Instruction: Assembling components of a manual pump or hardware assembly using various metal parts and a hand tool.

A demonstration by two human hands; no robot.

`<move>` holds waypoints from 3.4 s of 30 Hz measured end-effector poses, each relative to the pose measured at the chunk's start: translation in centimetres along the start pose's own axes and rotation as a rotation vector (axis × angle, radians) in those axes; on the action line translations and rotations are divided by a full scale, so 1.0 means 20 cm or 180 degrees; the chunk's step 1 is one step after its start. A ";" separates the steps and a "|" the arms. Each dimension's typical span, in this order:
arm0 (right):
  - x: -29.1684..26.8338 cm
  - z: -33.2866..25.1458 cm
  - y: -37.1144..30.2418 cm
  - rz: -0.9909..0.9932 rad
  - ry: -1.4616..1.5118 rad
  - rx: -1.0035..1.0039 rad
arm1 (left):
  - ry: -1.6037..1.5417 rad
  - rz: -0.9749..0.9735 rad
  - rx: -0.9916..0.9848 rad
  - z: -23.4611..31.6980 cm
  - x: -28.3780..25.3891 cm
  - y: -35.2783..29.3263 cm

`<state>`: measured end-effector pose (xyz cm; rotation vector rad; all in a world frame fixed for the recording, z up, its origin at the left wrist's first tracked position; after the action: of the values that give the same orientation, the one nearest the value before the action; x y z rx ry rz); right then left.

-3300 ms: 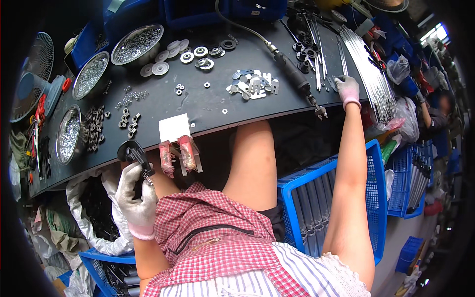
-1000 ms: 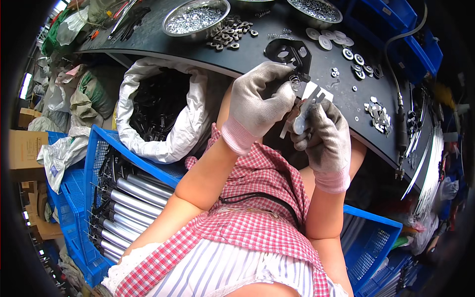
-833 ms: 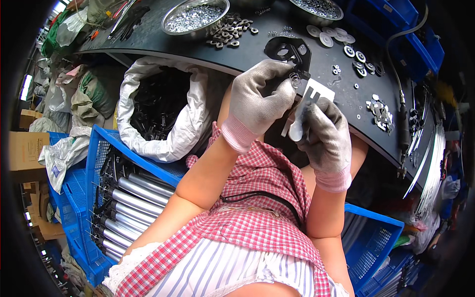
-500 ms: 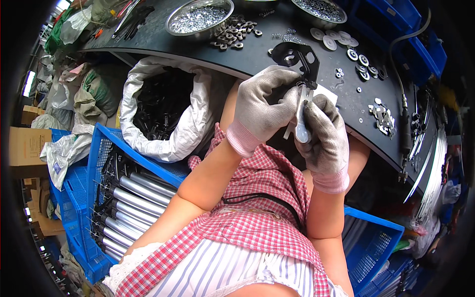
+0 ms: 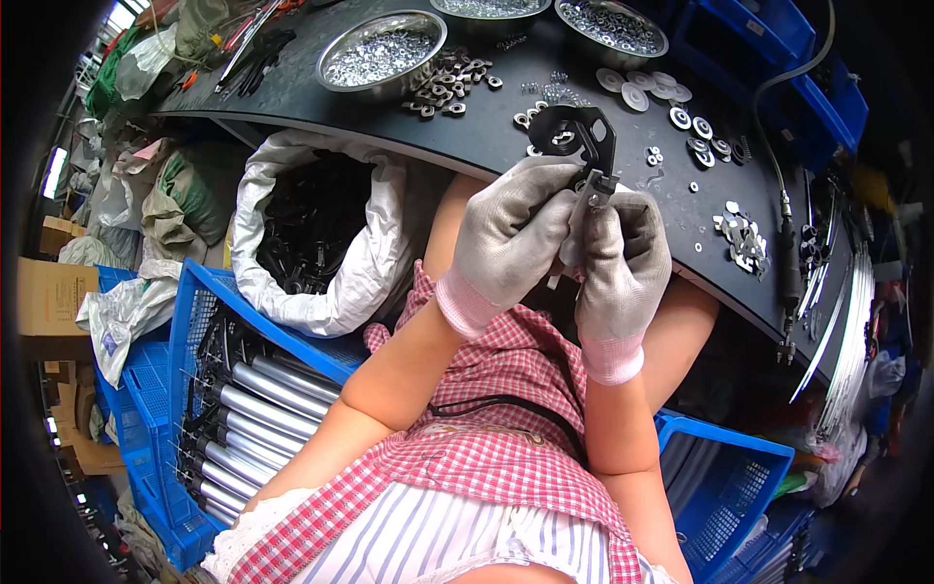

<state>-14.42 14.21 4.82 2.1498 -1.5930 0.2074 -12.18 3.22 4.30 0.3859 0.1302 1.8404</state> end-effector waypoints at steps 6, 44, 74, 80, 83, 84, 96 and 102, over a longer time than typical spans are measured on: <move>0.02 0.00 -0.04 0.0142 0.0335 -0.0081 | 0.0897 -0.0746 0.0622 0.04 -0.05 -0.05; 0.03 -0.12 0.58 -0.2400 -0.2601 -0.1304 | 0.2822 -0.0733 0.1537 -0.07 -0.42 -0.01; -0.15 -0.47 0.09 -0.1589 -0.4726 -0.2642 | 0.2590 -0.1579 0.2616 0.16 0.08 0.00; -0.18 -0.49 0.08 -0.1475 -0.4702 -0.3016 | 0.2586 -0.1492 0.2594 0.17 0.08 0.00; -0.19 -0.49 0.08 -0.0521 -0.3097 -0.2115 | 0.2697 -0.1179 0.2636 0.18 0.08 -0.02; -0.23 -0.47 0.07 -0.0342 -0.2655 -0.1614 | 0.2596 -0.1096 0.2744 0.18 0.10 -0.02; -0.12 -0.25 -0.07 0.0693 0.0064 0.0139 | 0.2589 -0.0382 0.3115 0.07 0.18 -0.07; -0.07 -0.21 -0.10 0.1000 0.0384 -0.0245 | 0.2332 -0.0735 0.2873 0.11 0.19 -0.11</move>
<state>-12.48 17.70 7.43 1.7861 -1.8286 0.3607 -10.50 7.27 6.48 0.2645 1.4694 1.5215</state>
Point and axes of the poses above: each hand's wrist, its own y-axis towards the middle knuckle, its own x-axis out of the palm, z = x × y, the point moved 2 cm from there along y, towards the middle knuckle, and after that the axes turned 4 degrees about y, right-handed, at the moved point
